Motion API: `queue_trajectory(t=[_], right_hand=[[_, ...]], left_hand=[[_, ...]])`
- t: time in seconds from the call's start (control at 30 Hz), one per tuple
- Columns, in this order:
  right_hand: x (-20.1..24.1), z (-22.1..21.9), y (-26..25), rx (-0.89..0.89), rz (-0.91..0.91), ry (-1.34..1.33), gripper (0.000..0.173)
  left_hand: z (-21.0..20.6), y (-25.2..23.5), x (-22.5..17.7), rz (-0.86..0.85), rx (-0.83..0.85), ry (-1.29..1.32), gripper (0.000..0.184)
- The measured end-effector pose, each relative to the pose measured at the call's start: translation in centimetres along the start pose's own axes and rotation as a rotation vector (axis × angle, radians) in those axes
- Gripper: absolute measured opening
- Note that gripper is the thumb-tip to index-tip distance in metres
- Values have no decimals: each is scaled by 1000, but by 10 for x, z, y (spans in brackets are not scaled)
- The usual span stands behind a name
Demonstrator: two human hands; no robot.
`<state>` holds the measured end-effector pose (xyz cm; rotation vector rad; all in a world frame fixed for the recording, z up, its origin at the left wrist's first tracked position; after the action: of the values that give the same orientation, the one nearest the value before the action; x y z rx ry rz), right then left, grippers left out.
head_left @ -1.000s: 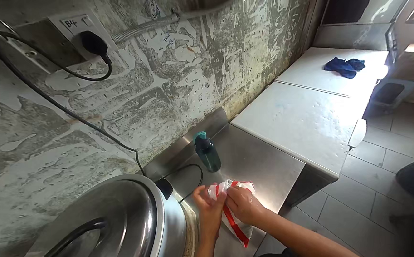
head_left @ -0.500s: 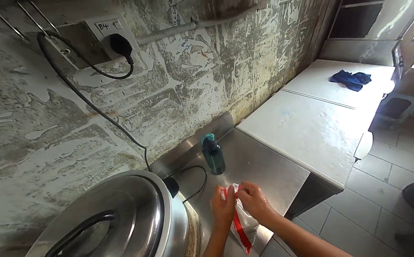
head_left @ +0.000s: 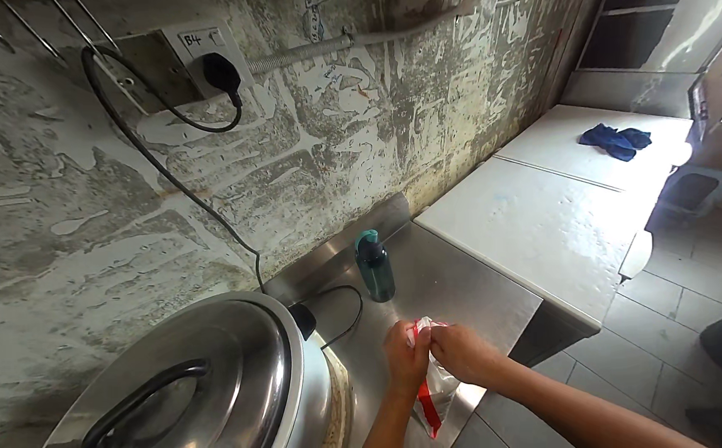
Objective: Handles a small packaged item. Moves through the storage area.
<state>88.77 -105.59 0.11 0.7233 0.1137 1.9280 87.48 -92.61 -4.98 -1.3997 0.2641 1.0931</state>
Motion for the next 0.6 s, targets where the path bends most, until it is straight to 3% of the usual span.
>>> queue_trajectory(t=[0.1,0.27,0.4,0.6], right_hand=[[-3,-4,7,-55,37,-123,31],[-10,-14,18,-80,-112,-826,27],[-1,-14,23,-39,-179,-1288,28],[10,-6,25,-47,-180,-1443,28]], left_hand=[[4,5,-5,-50,-3,8,47],[6,7,-19,-203,25,-39,27],[5,8,-21,-198,31,-23,26],[3,17,-17,-162,36,-43,36]])
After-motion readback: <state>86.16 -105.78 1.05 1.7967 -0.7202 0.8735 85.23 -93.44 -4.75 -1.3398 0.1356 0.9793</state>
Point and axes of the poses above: each hand's wrist, its own y-axis away from the middle knuckle, its own z-axis out of the back of the hand, x = y × z, the point moved 5 cm from there along -y, towards the middle knuckle, and after that the axes turned 6 degrees about y, right-handed, at the moved point
